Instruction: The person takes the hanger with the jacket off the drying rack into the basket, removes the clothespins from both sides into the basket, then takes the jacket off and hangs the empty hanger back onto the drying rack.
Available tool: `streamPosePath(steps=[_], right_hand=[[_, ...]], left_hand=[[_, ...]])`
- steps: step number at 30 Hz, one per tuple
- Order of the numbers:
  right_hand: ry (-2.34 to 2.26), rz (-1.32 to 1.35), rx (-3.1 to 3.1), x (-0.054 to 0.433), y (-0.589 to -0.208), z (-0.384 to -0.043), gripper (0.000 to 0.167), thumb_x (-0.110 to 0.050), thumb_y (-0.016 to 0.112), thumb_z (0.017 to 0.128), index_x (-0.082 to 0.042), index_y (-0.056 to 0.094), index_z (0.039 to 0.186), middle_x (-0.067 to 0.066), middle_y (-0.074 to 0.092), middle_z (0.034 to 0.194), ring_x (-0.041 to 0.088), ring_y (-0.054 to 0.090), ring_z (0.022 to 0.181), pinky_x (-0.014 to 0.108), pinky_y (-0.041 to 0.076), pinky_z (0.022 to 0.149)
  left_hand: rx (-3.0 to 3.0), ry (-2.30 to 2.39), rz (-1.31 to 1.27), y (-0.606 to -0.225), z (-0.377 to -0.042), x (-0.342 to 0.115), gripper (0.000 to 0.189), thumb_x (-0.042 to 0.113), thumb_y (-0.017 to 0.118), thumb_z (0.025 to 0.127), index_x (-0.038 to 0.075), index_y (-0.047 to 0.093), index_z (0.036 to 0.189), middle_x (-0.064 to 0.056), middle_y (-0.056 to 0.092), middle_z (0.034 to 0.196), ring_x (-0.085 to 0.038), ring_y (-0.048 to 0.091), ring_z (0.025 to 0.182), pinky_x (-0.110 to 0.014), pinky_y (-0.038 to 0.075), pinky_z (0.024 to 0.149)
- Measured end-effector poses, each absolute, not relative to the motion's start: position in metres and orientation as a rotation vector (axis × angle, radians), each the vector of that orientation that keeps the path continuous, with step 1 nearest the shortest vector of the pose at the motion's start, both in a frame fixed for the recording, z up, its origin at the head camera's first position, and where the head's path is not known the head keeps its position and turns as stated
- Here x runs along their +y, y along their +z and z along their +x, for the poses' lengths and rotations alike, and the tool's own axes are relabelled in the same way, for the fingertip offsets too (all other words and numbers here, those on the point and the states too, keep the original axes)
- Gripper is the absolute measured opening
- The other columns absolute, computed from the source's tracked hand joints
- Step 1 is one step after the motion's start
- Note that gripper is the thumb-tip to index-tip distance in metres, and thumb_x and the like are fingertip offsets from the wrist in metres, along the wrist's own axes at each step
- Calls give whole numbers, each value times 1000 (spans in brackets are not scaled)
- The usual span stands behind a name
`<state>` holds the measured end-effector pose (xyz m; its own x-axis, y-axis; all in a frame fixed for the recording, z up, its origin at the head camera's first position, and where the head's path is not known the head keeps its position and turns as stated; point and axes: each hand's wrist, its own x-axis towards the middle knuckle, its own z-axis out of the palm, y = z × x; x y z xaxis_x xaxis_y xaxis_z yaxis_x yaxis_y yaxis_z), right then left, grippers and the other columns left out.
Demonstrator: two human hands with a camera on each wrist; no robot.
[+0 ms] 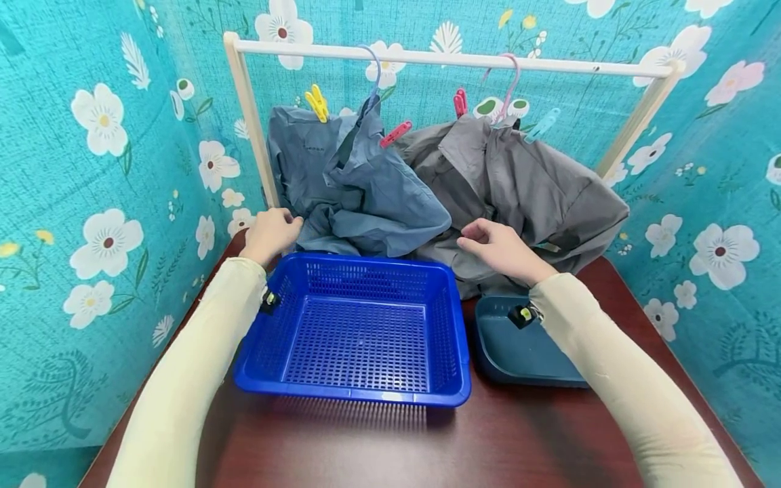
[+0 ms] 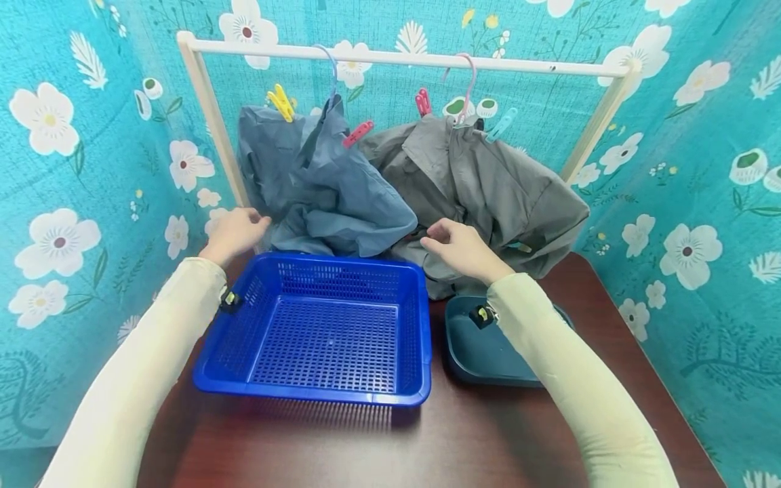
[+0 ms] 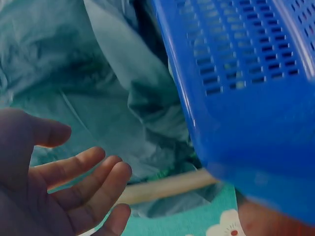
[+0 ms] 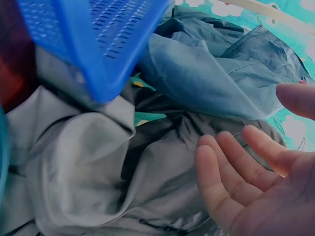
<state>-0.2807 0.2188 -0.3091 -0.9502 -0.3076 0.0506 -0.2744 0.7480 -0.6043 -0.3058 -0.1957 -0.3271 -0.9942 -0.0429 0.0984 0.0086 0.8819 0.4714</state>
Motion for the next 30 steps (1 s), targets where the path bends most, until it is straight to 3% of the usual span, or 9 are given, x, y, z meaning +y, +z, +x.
streamPosePath(steps=[4,7,9,11,14,17,25,28,30], right_hand=[[-1014,-477,2886,209,-302,-287,49,-46,55,93,-7,53,124,11,57,119,26,55,108,44,42,89],[-1033,-479,2881,203,-298,-293,50,-47,54,94,-9,51,127,10,56,123,26,54,110,44,42,89],[-1056,-480,2871,199,-296,-296,50,-47,54,94,-10,50,128,10,55,125,26,53,111,44,42,90],[-1081,-485,2860,195,-295,-299,51,-47,54,94,-12,49,130,9,54,126,25,52,113,44,41,91],[-1120,-511,2851,190,-294,-303,51,-45,54,94,-12,48,132,10,53,128,26,51,115,44,41,92],[-1155,-548,2854,185,-294,-308,50,-41,54,95,-11,47,134,11,53,128,26,52,114,44,42,91],[-1198,-599,2901,173,-293,-317,44,-31,55,96,-10,49,135,12,57,120,27,54,112,43,42,89],[-1233,-617,2920,169,-292,-319,39,-25,56,97,-9,52,132,13,59,115,28,56,109,43,43,88],[-1252,-634,2928,166,-291,-320,37,-21,56,96,-8,53,131,14,60,112,28,56,108,43,43,87]], left_hand=[[-2948,-703,130,-320,-308,-207,44,39,38,98,3,60,86,-21,59,88,-39,56,83,-53,44,70],[-2988,-691,237,-313,-309,-212,48,41,36,98,1,57,83,-27,57,97,-46,52,95,-59,38,84],[-3012,-715,299,-310,-312,-216,54,45,35,97,-3,59,95,-31,53,112,-50,47,107,-64,31,91],[-2997,-798,307,-310,-316,-221,60,47,35,97,-7,53,118,-34,46,126,-51,41,116,-64,28,96],[-2925,-982,285,-313,-322,-228,72,49,36,97,-7,29,143,-32,34,140,-48,34,126,-59,30,99],[-2811,-1189,217,-317,-328,-232,80,48,39,97,-1,7,150,-29,25,146,-45,29,131,-56,28,102],[-2614,-1433,130,-331,-343,-232,70,42,41,99,7,9,151,-22,35,142,-37,41,124,-49,37,97],[-2562,-1459,86,-334,-346,-229,61,36,41,100,4,19,147,-24,38,136,-37,43,118,-47,37,94],[-2544,-1428,67,-335,-348,-228,47,33,39,101,0,32,134,-24,42,123,-36,45,108,-45,38,88]])
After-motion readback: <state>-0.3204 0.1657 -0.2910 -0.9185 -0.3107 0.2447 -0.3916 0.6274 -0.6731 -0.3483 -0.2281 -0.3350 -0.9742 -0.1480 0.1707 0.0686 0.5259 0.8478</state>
